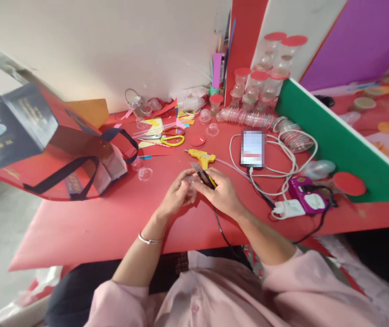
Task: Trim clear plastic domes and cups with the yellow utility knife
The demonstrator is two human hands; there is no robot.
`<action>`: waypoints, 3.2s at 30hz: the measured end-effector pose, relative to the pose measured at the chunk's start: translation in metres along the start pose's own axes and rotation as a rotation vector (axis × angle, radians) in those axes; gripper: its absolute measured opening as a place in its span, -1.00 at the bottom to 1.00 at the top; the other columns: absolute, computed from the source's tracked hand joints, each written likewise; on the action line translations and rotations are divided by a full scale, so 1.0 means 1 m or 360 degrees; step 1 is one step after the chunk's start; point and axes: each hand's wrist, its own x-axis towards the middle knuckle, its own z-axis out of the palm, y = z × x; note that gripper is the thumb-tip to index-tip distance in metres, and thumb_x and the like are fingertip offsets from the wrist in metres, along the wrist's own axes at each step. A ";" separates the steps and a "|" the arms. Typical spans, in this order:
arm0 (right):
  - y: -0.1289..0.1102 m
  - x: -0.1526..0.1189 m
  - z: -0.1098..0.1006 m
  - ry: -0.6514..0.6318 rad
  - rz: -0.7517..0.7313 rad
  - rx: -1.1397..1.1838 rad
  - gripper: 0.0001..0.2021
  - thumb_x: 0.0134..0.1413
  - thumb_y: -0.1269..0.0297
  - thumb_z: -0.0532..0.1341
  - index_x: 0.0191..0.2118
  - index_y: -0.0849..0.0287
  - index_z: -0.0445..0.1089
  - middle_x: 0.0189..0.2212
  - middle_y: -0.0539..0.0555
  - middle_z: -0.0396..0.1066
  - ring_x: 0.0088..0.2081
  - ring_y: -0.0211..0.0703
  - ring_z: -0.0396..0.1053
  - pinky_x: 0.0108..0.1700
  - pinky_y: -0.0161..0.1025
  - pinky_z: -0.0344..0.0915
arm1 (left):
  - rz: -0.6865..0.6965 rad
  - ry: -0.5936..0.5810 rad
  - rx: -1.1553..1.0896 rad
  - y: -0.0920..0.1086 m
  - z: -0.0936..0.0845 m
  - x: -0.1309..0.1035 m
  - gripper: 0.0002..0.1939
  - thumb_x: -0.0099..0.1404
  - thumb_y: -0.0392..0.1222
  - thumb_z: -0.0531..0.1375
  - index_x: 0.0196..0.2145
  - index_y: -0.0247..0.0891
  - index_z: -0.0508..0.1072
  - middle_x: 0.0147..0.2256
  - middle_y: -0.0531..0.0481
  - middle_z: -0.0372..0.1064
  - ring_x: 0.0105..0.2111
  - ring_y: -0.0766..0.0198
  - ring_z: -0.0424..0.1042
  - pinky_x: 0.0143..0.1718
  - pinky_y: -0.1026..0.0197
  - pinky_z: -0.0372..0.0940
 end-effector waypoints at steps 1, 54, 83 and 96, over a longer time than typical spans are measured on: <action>0.000 0.000 -0.001 0.0003 0.0016 -0.0012 -0.74 0.21 0.02 0.31 -0.11 0.06 0.51 -0.22 0.04 0.53 -0.18 -0.13 0.49 -0.09 -0.21 0.39 | 0.0018 -0.0036 -0.0056 0.000 0.000 0.001 -0.35 0.25 0.28 0.28 0.14 -0.17 0.38 -0.50 0.07 0.38 -0.69 0.41 0.26 -0.73 0.38 0.10; 0.006 -0.008 0.003 0.0075 -0.0885 -0.1024 -0.62 0.27 0.32 0.28 0.18 -0.05 0.47 -0.18 0.10 0.49 -0.18 -0.15 0.40 -0.09 -0.20 0.31 | 0.0517 0.0484 0.0214 0.018 -0.024 0.002 -0.14 -0.29 0.12 0.59 -0.09 -0.16 0.33 -0.25 0.03 0.42 -0.32 0.30 0.37 -0.27 0.26 0.27; 0.008 -0.011 0.005 0.0072 -0.0866 -0.0941 -0.58 0.28 0.32 0.27 0.22 -0.10 0.44 -0.19 0.08 0.48 -0.17 -0.16 0.40 -0.07 -0.20 0.31 | 0.0507 0.0462 0.0260 0.017 -0.024 0.000 -0.23 -0.23 0.20 0.55 -0.17 -0.18 0.35 -0.29 0.03 0.43 -0.35 0.31 0.34 -0.28 0.26 0.24; 0.008 -0.013 0.006 0.0068 -0.0836 -0.0902 -0.57 0.28 0.32 0.26 0.23 -0.12 0.42 -0.15 0.09 0.48 -0.13 -0.15 0.43 -0.04 -0.19 0.36 | 0.0522 0.0465 0.0188 0.017 -0.020 -0.001 -0.18 -0.27 0.24 0.55 -0.14 -0.17 0.35 -0.26 0.03 0.41 -0.36 0.32 0.35 -0.31 0.27 0.27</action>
